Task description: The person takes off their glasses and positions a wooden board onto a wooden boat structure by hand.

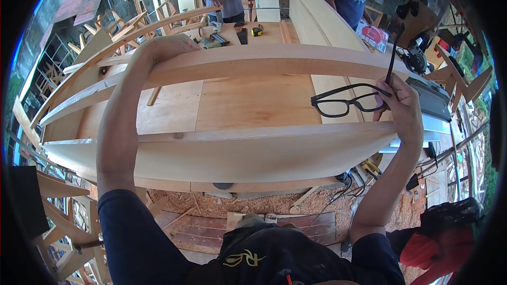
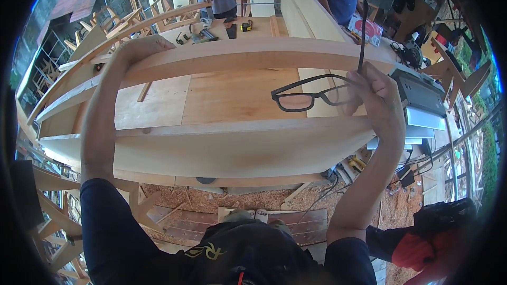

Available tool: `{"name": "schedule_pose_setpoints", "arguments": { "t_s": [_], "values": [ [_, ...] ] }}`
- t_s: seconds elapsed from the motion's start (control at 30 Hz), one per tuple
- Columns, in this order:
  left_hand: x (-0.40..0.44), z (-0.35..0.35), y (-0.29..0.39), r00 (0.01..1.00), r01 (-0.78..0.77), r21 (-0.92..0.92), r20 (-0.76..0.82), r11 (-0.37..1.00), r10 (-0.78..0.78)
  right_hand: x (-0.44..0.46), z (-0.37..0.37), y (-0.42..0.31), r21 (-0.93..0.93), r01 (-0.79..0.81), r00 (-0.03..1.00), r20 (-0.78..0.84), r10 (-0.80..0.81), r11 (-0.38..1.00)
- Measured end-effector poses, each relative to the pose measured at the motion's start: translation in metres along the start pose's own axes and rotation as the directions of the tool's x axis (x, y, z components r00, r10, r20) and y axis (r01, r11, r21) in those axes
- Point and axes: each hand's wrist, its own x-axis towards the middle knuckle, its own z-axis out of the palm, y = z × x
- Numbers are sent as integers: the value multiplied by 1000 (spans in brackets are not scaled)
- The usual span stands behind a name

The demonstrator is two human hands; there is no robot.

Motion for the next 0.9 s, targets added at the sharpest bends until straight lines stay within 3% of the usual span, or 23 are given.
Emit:
{"name": "schedule_pose_setpoints", "arguments": {
  "t_s": [0.2, 0.4, 0.9],
  "values": [
    [-6, 4, 7, 998, 4, -41, -65, 999, -7, 1, -1, 1, -11, -5, 1000, -7, 5, 1000],
    [-7, 2, 9, 999, 42, 10, -34, 999, -42, 0, 0, 1, -4, 2, 1000, -2, -2, 1000],
    [0, 1, -2, 998, -33, 32, -50, 999, 34, 2, -1, 4, -5, 29, 999, 14, -29, 1000]
  ]
}}
